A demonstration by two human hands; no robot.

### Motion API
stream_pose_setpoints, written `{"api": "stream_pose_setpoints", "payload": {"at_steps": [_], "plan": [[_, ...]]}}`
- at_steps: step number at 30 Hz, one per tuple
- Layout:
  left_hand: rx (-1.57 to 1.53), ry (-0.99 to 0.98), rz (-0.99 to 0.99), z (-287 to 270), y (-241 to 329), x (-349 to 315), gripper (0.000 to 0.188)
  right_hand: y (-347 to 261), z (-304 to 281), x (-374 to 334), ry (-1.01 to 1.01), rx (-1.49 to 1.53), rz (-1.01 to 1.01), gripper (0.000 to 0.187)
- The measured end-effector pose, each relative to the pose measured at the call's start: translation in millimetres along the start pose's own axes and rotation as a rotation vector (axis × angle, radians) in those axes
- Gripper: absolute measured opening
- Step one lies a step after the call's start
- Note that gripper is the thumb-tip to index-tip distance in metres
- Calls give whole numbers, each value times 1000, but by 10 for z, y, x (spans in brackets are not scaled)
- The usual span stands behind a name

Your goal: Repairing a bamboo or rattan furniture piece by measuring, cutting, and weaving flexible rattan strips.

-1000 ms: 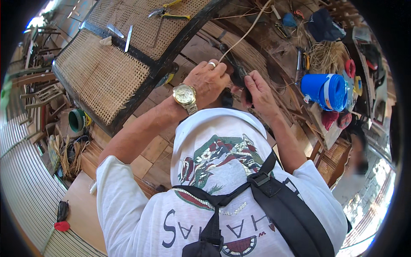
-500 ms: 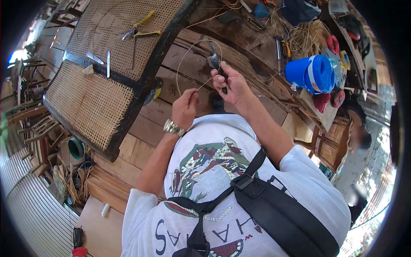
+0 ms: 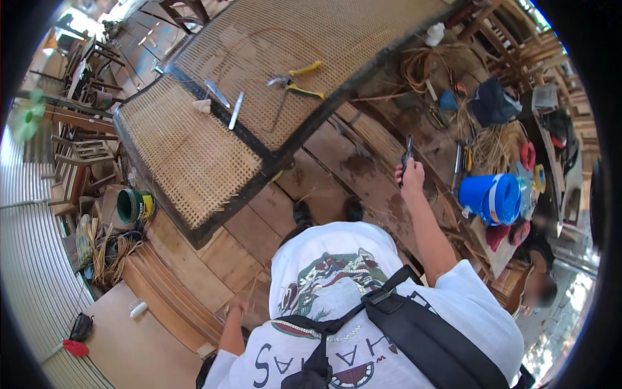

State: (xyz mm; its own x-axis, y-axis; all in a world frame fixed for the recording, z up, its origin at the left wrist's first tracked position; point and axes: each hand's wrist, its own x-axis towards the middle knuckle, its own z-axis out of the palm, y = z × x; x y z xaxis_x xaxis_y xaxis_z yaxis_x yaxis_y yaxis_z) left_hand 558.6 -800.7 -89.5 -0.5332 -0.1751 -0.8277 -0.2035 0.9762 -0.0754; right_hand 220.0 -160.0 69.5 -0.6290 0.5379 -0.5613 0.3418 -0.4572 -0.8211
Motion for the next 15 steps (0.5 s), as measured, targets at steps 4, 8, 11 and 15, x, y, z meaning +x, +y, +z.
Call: {"api": "stream_pose_setpoints", "payload": {"at_steps": [4,8,11,15], "plan": [[-310,351,386,1456,-561,-1057,42,-24,408,-349,-277,-334,-80,20],[-668,730,733,1543,80,-713,41,499,1489,-447,-538,-631,-302,22],[-831,923,886,1626,-8,-734,41,821,2397,-304,-487,-890,-579,26],[-734,72,-115,-98,636,-586,31,625,3164,-182,-345,-1196,-656,28]]}}
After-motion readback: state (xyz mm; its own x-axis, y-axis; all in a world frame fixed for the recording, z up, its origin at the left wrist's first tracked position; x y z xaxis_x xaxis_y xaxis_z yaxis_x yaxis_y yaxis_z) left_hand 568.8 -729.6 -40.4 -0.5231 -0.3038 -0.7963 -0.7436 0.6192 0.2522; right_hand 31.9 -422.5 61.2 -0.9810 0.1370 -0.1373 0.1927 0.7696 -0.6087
